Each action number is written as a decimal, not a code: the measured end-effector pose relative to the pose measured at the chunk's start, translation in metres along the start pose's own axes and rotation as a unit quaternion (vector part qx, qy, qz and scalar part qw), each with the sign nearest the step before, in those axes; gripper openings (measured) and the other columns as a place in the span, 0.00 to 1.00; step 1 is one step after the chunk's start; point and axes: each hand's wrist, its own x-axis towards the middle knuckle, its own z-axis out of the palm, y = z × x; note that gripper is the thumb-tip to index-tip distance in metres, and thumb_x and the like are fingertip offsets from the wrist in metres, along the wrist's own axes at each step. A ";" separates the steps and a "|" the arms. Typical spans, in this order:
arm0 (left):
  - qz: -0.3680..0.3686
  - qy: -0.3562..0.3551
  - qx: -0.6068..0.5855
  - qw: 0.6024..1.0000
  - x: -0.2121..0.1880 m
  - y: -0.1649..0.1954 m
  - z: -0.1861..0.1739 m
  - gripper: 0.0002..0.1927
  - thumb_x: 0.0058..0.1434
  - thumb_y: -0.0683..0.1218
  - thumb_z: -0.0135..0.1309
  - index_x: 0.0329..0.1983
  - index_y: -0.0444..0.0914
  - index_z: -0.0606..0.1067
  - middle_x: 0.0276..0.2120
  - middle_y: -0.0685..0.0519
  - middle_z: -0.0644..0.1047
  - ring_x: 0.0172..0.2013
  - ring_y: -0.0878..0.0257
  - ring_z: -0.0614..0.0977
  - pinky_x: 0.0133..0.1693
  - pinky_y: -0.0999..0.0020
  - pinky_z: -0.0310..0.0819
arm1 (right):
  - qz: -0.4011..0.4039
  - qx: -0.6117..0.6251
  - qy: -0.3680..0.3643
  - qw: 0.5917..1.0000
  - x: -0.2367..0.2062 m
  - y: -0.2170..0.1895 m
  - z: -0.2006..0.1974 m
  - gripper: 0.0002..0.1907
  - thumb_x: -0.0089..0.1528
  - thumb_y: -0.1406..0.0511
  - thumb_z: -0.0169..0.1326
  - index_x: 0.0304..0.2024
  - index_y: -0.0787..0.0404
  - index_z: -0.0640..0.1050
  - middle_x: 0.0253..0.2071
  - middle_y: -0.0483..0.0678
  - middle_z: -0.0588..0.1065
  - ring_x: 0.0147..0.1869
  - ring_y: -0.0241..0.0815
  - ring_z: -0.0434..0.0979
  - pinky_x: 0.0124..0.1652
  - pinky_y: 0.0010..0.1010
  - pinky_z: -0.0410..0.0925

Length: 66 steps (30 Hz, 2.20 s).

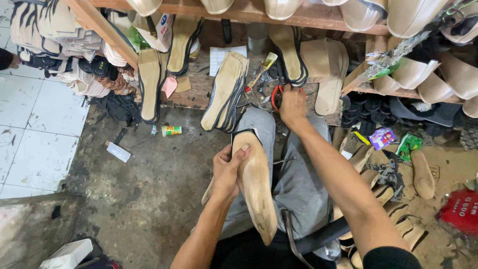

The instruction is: The person repeatedly picks up shoe insoles, aligns them with a black rubber sole, and uses red-handled scissors to trim the excess rubber along the edge. Trimmed insoles are placed in a pile on the floor to the right.

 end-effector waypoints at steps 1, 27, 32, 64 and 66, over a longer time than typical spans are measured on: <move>-0.002 -0.001 -0.001 1.000 0.001 0.001 -0.002 0.14 0.61 0.41 0.62 0.46 0.28 0.79 0.37 0.49 0.83 0.34 0.66 0.83 0.38 0.71 0.79 | 0.035 0.043 -0.009 0.998 0.003 -0.002 -0.002 0.23 0.52 0.71 0.62 0.49 0.67 0.73 0.45 0.66 0.75 0.51 0.65 0.77 0.50 0.50 0.70; -0.035 -0.135 -0.007 0.990 -0.007 0.032 0.036 0.11 0.63 0.41 0.60 0.45 0.30 0.79 0.35 0.49 0.83 0.32 0.65 0.84 0.35 0.70 0.80 | -0.071 0.369 -0.053 0.925 -0.230 -0.040 -0.157 0.30 0.50 0.69 0.59 0.53 0.73 0.68 0.38 0.60 0.72 0.43 0.59 0.73 0.43 0.43 0.67; -0.040 -0.165 0.016 0.985 -0.018 0.028 0.043 0.11 0.64 0.40 0.60 0.47 0.30 0.79 0.37 0.50 0.83 0.34 0.66 0.84 0.37 0.71 0.79 | -0.098 0.361 0.047 0.926 -0.220 -0.050 -0.160 0.24 0.48 0.71 0.54 0.46 0.74 0.66 0.33 0.64 0.68 0.35 0.59 0.66 0.36 0.43 0.64; -0.032 -0.348 0.350 0.869 -0.020 0.096 0.044 0.13 0.56 0.41 0.68 0.43 0.31 0.82 0.34 0.55 0.83 0.36 0.73 0.80 0.40 0.75 0.76 | -0.072 0.269 -0.256 0.926 -0.175 -0.022 -0.252 0.17 0.49 0.65 0.62 0.26 0.65 0.66 0.14 0.58 0.62 0.20 0.60 0.62 0.25 0.46 0.59; -0.027 -0.372 0.349 0.860 -0.019 0.102 0.046 0.14 0.56 0.41 0.67 0.44 0.31 0.82 0.36 0.55 0.84 0.37 0.73 0.80 0.42 0.75 0.77 | -0.075 0.263 -0.258 0.927 -0.174 -0.015 -0.253 0.15 0.47 0.68 0.59 0.26 0.65 0.65 0.16 0.58 0.63 0.20 0.60 0.61 0.24 0.45 0.59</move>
